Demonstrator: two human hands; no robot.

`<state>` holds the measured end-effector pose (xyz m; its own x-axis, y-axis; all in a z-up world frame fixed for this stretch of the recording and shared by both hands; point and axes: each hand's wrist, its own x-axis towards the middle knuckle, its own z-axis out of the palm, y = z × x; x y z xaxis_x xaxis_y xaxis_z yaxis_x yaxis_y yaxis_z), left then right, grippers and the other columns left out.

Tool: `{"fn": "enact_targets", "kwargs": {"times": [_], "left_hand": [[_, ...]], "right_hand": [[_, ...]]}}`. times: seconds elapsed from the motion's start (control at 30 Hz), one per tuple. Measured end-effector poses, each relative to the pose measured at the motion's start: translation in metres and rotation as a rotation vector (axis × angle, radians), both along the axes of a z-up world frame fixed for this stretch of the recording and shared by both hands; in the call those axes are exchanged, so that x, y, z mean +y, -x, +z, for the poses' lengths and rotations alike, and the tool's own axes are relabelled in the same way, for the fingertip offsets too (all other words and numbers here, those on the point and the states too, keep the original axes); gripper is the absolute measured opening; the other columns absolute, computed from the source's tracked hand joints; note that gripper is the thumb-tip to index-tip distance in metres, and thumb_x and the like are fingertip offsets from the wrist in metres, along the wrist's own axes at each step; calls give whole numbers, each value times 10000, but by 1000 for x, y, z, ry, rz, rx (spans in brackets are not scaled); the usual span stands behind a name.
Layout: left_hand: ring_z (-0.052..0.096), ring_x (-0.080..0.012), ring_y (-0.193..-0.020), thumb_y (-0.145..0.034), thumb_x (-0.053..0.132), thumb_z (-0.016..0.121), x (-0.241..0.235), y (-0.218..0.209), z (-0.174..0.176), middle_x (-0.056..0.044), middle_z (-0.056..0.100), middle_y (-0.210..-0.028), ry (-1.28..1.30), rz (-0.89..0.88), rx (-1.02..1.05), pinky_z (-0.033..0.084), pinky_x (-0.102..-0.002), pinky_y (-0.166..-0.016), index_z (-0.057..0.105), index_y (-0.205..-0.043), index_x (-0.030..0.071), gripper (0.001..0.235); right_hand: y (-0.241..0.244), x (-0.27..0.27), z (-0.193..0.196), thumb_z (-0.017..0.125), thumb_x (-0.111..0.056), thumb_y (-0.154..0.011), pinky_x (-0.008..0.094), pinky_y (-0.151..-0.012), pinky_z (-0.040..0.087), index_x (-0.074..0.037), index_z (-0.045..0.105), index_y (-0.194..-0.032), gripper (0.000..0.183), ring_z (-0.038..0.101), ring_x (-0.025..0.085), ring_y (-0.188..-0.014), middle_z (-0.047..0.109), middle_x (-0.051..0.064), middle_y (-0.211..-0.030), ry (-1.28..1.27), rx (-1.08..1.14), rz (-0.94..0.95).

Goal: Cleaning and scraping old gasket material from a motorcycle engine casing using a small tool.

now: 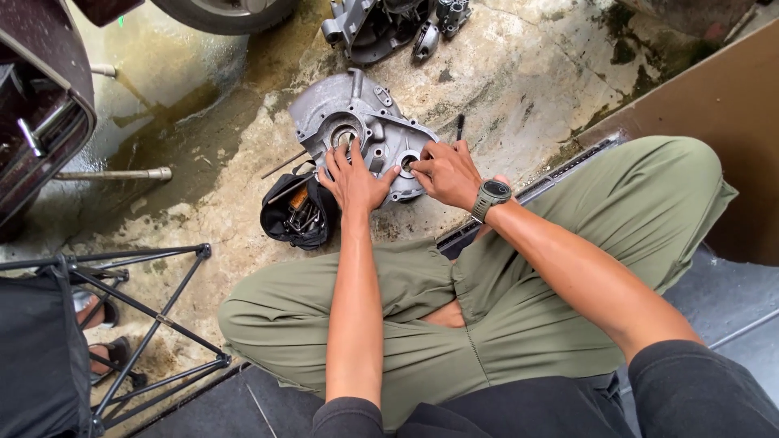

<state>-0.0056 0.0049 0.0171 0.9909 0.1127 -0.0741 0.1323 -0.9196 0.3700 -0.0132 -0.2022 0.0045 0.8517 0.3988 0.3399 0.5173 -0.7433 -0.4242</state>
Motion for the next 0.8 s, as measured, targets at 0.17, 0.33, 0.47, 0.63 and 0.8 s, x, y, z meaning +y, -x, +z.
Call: {"fn": "enact_targets", "kwargs": {"times": [0.17, 0.33, 0.47, 0.63, 0.8], "left_hand": [[156, -347, -1525, -795, 596, 777, 8, -4, -13, -107, 366, -1550, 20, -7, 26, 75, -631, -1195, 362, -1552, 170, 963], [154, -349, -1520, -795, 603, 780, 3, -5, -21, -99, 372, -1543, -9, 8, 21, 63, -635, -1190, 383, -1527, 174, 937], [141, -370, -1521, -791, 580, 797, 1, -4, -21, -108, 368, -1554, -25, 9, 18, 45, -659, -1176, 373, -1519, 169, 937], [131, -393, -1517, -810, 561, 780, 0, -4, -12, -113, 367, -1552, -23, -7, 46, 57, -667, -1170, 373, -1523, 142, 921], [121, -424, -1506, -804, 556, 780, 3, -7, -16, -128, 367, -1545, -18, -44, 73, 63, -695, -1155, 350, -1533, 122, 951]], "right_hand": [[-1, 0, 10, 664, -259, -947, 424, -845, 373, -205, 715, -849, 124, 638, 250, -916, 599, 5, -965, -11, -21, 25], [-4, -2, 7, 640, -260, -968, 420, -829, 384, -198, 690, -827, 162, 634, 258, -897, 581, 12, -957, -8, 23, 10], [-7, -2, 6, 646, -256, -973, 416, -819, 394, -188, 678, -835, 157, 607, 253, -915, 558, 8, -973, 51, -63, 19], [-8, -1, 7, 680, -236, -952, 418, -821, 396, -181, 745, -904, 97, 556, 277, -978, 543, 29, -1003, 52, -106, 29], [-12, -5, 8, 710, -270, -939, 428, -831, 394, -192, 793, -946, 114, 518, 305, -995, 532, 37, -1031, 40, -108, -1]]}}
